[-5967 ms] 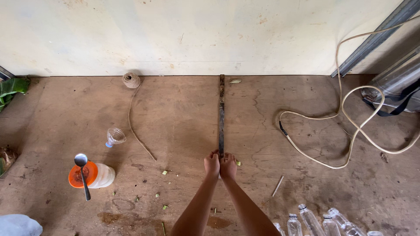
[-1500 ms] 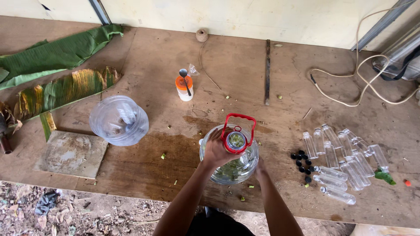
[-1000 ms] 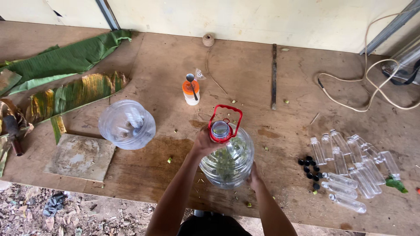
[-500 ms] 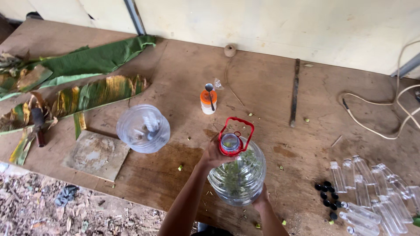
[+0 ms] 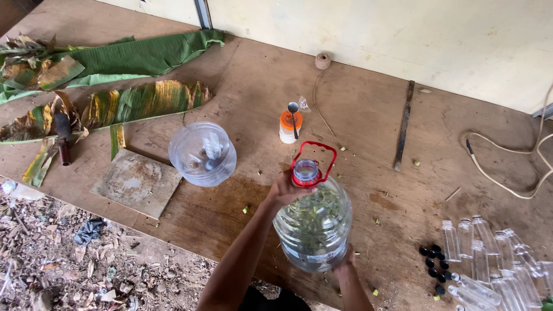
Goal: The person uses a long metal rod to crush green vegetables inside a large plastic water bottle. After crushing the contents, the person pours the mixture into a clear plastic bowl.
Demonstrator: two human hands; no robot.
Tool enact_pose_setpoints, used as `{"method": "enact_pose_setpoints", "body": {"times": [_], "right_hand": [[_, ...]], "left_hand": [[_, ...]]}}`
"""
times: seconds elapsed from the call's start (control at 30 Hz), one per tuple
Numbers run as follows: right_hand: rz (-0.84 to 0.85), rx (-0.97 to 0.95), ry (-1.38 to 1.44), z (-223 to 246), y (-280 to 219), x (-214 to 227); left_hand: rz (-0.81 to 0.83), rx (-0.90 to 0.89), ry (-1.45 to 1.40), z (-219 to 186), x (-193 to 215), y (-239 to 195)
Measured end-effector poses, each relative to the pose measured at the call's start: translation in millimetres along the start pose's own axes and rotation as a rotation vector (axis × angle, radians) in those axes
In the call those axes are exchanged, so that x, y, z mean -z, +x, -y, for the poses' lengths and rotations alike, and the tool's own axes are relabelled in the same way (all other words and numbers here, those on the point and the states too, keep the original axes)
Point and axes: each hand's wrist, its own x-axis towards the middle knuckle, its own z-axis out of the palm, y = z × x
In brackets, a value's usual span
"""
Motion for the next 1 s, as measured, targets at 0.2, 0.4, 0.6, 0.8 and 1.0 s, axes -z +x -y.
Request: {"method": "enact_pose_setpoints", "body": {"times": [0.2, 0.4, 0.6, 0.8, 1.0], "right_hand": [[0.098, -0.020, 0.121, -28.1, -11.7, -25.6], [0.117, -0.064, 0.102, -86.4, -35.3, -69.2], [0.126, -0.138, 0.010, -136.8, -59.3, -92.9], [0.149, -0.217, -0.101, -173.7, -80.7, -103.2], [0.168, -0.277, -0.221, -181.9, -93.8, -99.8]], "left_hand": [[-0.072, -0.014, -0.043, 20.3, 44.0, -0.4], [0.013, 0.014, 0.037, 46.4, 109.6, -1.1], [-0.036, 0.039, -0.010, 81.8, 155.5, -14.1], [-0.065, 0.026, 0.032, 110.2, 198.1, -25.8], [-0.095, 0.079, -0.140, 135.7, 224.7, -37.8]]}}
